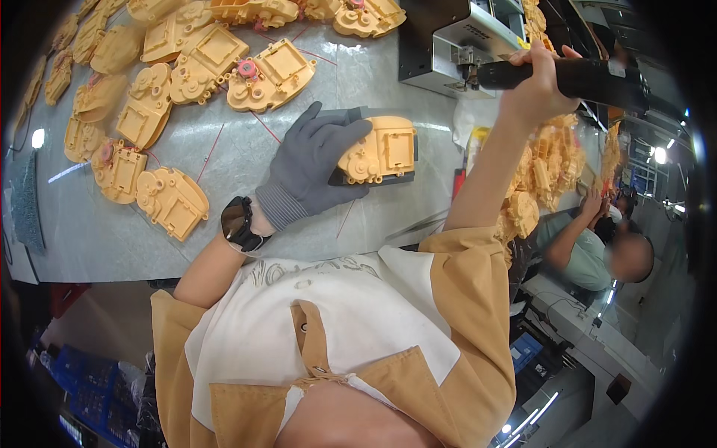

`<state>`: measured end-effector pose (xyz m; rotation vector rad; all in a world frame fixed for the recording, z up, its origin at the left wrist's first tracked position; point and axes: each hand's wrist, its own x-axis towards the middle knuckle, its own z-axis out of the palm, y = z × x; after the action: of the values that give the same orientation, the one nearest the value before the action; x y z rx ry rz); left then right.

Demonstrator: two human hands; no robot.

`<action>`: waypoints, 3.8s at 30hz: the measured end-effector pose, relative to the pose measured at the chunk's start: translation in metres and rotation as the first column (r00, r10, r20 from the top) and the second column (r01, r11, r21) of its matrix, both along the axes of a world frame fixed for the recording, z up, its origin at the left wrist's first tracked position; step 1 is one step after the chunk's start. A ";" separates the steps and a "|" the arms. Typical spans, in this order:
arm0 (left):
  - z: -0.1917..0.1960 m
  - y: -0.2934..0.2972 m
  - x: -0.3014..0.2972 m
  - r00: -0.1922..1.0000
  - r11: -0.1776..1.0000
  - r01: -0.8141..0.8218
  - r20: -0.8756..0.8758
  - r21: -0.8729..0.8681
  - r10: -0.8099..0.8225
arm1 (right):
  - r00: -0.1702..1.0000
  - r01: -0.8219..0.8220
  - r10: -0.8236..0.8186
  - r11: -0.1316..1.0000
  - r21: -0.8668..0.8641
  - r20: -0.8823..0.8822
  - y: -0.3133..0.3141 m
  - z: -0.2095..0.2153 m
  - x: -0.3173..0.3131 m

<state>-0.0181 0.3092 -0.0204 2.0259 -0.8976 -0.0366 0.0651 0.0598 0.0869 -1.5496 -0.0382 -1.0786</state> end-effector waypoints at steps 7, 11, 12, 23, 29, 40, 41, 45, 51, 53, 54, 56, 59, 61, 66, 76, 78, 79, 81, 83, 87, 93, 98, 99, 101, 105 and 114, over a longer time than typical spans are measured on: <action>0.002 0.001 0.000 1.000 0.999 0.016 0.013 -0.028 -0.016 | 0.983 -0.099 0.115 0.989 0.113 -0.146 0.023 0.002 -0.053; -0.005 0.005 -0.002 0.999 0.999 -0.012 0.038 -0.031 0.013 | 0.871 -0.488 0.490 0.861 0.141 0.029 0.069 0.001 -0.125; -0.003 0.004 -0.003 0.999 1.000 -0.003 0.036 -0.029 0.004 | 0.817 -0.573 0.574 0.798 0.189 0.052 0.083 0.007 -0.136; -0.008 0.005 -0.003 0.999 1.000 -0.021 0.037 -0.019 0.022 | 0.861 -0.477 0.503 0.849 0.228 -0.074 0.118 -0.003 -0.135; -0.009 0.005 -0.003 0.998 0.999 -0.017 0.061 -0.052 0.020 | 0.871 -0.448 0.473 0.875 0.181 -0.133 0.119 -0.006 -0.131; -0.009 0.007 -0.003 0.996 0.997 -0.024 0.085 -0.070 0.030 | 0.875 -0.438 0.467 0.876 0.200 -0.129 0.123 -0.007 -0.128; -0.009 0.007 -0.003 0.996 0.997 -0.020 0.084 -0.069 0.026 | 0.872 -0.443 0.471 0.875 0.195 -0.132 0.124 -0.007 -0.128; -0.013 0.007 -0.004 0.996 0.998 -0.018 0.089 -0.067 0.024 | 0.864 -0.461 0.486 0.869 0.181 -0.135 0.124 -0.009 -0.127; -0.015 0.007 -0.003 0.998 1.000 -0.016 0.065 -0.027 0.018 | 0.841 -0.509 0.522 0.852 0.120 -0.143 0.129 -0.011 -0.129; -0.015 0.006 -0.003 0.998 1.000 -0.020 0.058 -0.024 0.021 | 0.831 -0.522 0.524 0.850 0.066 -0.184 0.128 -0.011 -0.129; -0.016 0.005 -0.003 0.998 0.999 -0.029 0.060 -0.028 0.031 | 0.828 -0.525 0.526 0.849 0.061 -0.194 0.128 -0.010 -0.128; -0.016 0.004 -0.004 0.998 0.999 -0.035 0.059 -0.033 0.037 | 0.834 -0.502 0.522 0.852 0.148 -0.178 0.130 -0.009 -0.127; -0.016 0.003 -0.004 0.998 0.999 -0.041 0.053 -0.026 0.042 | 0.849 -0.486 0.507 0.860 0.155 -0.150 0.131 -0.009 -0.125; -0.017 0.003 -0.005 0.998 0.999 -0.043 0.050 -0.017 0.044 | 0.829 -0.520 0.538 0.842 0.145 -0.154 0.129 -0.012 -0.126; -0.015 0.004 -0.005 0.995 0.998 -0.059 0.078 0.015 0.058 | 0.748 -0.639 0.655 0.754 0.154 -0.104 0.122 -0.014 -0.127; -0.020 0.001 -0.005 0.988 0.993 -0.109 0.106 -0.056 0.114 | 0.682 -0.715 0.724 0.690 0.113 -0.103 0.114 -0.017 -0.126; -0.021 0.002 -0.006 0.988 0.992 -0.107 0.108 -0.067 0.114 | 0.673 -0.727 0.733 0.680 0.097 -0.097 0.114 -0.019 -0.126; -0.021 0.002 -0.006 0.988 0.992 -0.105 0.110 -0.074 0.113 | 0.674 -0.728 0.733 0.680 0.088 -0.095 0.114 -0.019 -0.126; -0.021 0.002 -0.006 0.989 0.992 -0.106 0.097 -0.072 0.113 | 0.674 -0.728 0.731 0.682 0.070 -0.109 0.116 -0.019 -0.126; -0.021 0.003 -0.007 0.989 0.991 -0.111 0.091 -0.070 0.117 | 0.673 -0.728 0.727 0.684 0.050 -0.140 0.118 -0.018 -0.126; -0.021 0.003 -0.007 0.990 0.992 -0.103 0.091 -0.075 0.109 | 0.665 -0.734 0.739 0.673 0.085 -0.112 0.123 -0.019 -0.125; -0.017 0.004 -0.008 0.990 0.992 -0.104 0.088 -0.065 0.110 | 0.660 -0.745 0.738 0.667 0.005 -0.141 0.118 -0.017 -0.121; -0.013 0.004 -0.001 0.997 0.997 -0.051 0.059 -0.057 0.055 | 0.682 -0.718 0.730 0.681 0.145 -0.049 0.075 -0.003 -0.113; -0.008 0.004 0.000 0.999 0.999 -0.003 -0.047 0.045 0.005 | 0.779 -0.620 0.626 0.763 0.182 0.026 0.060 0.005 -0.103; -0.007 0.002 -0.002 1.000 1.000 -0.027 0.000 -0.004 0.027 | 0.927 -0.372 0.363 0.866 0.333 0.091 0.025 0.016 -0.074; -0.005 0.004 -0.002 0.999 0.999 -0.026 0.025 -0.028 0.027 | 1.000 0.021 -0.021 0.998 0.066 -0.001 0.005 0.016 -0.022; -0.001 0.007 -0.002 1.000 1.000 0.001 0.017 -0.014 0.000 | 0.996 -0.054 0.063 0.990 0.131 -0.067 0.004 -0.001 -0.012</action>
<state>-0.0200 0.3158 -0.0211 2.0157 -0.9066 -0.0136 0.0531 0.0639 0.0864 -1.4608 0.0340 -0.9602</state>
